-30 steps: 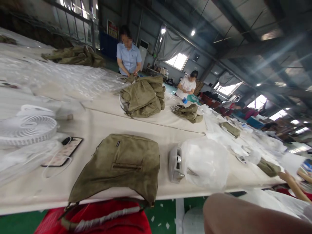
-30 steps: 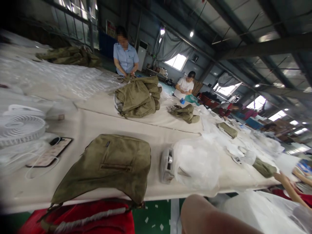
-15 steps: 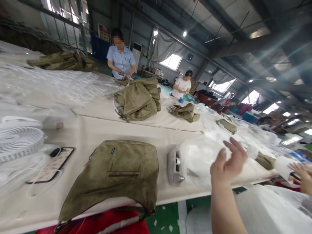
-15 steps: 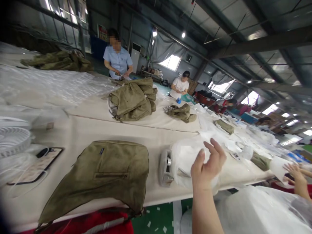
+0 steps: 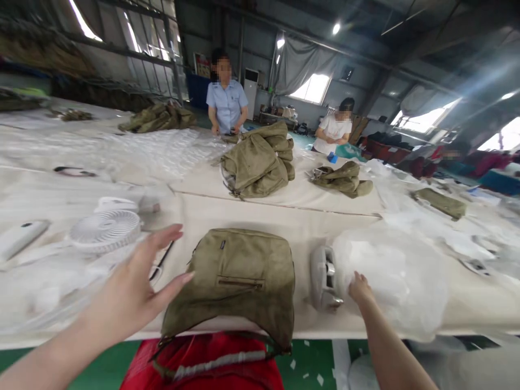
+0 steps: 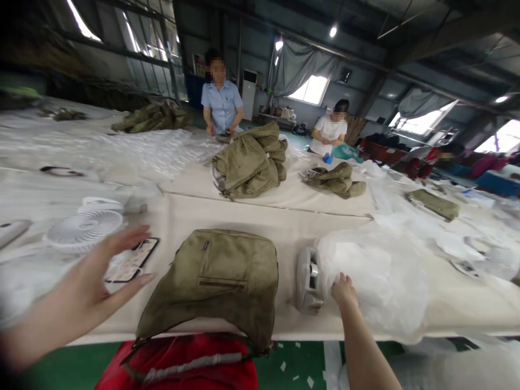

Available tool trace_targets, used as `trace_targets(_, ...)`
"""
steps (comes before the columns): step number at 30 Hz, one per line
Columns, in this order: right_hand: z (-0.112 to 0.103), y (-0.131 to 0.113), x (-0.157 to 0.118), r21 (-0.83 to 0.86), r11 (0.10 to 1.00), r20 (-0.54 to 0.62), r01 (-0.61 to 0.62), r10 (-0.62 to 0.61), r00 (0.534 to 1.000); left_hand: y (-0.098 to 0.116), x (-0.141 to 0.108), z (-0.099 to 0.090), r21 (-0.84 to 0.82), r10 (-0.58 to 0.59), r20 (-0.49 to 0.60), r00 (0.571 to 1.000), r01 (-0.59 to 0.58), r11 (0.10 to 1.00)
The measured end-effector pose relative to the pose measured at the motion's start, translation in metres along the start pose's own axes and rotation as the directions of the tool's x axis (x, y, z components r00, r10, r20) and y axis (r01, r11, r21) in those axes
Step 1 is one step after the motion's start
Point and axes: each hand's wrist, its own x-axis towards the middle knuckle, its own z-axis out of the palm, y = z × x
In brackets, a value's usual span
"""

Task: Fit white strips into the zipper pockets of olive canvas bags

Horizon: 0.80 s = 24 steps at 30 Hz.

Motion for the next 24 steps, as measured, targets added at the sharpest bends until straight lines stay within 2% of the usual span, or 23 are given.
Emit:
trace_targets(2, 0.016, 0.013, 0.012, -0.075, 0.997, 0.052, 0.034, -0.03, 0.998, 0.007, -0.002, 0.022, -0.05, 0.02, -0.011, 1.0, -0.021, 0.999)
trace_targets(4, 0.026, 0.022, 0.023, -0.101, 0.994, 0.1, 0.045, -0.035, 0.994, 0.01, -0.015, 0.053, -0.037, 0.034, 0.103, 0.994, -0.03, 0.999)
trace_targets(7, 0.025, 0.025, 0.027, -0.082, 0.996, 0.154, 0.026, -0.014, 0.988, 0.012, -0.041, 0.104, -0.03, 0.086, 0.344, 0.935, -0.08, 0.996)
trace_targets(10, 0.013, 0.02, 0.016, -0.03, 0.999, 0.169, 0.023, -0.017, 0.985, 0.015, -0.062, 0.15, -0.043, 0.175, 0.486, 0.857, -0.176, 0.983)
trace_targets(12, 0.006, 0.017, 0.007, 0.008, 0.999, 0.167, 0.043, -0.043, 0.985, 0.014, -0.071, 0.179, -0.041, 0.214, 0.495, 0.842, -0.224, 0.974)
trace_targets(16, -0.002, 0.021, 0.0, 0.02, 1.0, 0.109, 0.019, -0.021, 0.994, -0.003, -0.082, 0.228, 0.012, 0.17, 0.437, 0.883, -0.195, 0.981)
trace_targets(19, -0.009, 0.029, 0.005, 0.053, 0.999, 0.02, -0.002, 0.001, 1.0, -0.016, -0.082, 0.246, 0.056, 0.125, 0.414, 0.902, -0.162, 0.985)
trace_targets(21, -0.015, 0.035, 0.009, 0.088, 0.996, -0.025, -0.033, 0.036, 0.999, -0.019, -0.078, 0.247, 0.082, 0.096, 0.399, 0.912, -0.14, 0.987)
trace_targets(24, -0.024, 0.04, 0.015, 0.11, 0.989, -0.031, -0.094, 0.098, 0.995, -0.021, -0.066, 0.242, 0.112, 0.056, 0.366, 0.929, -0.104, 0.988)
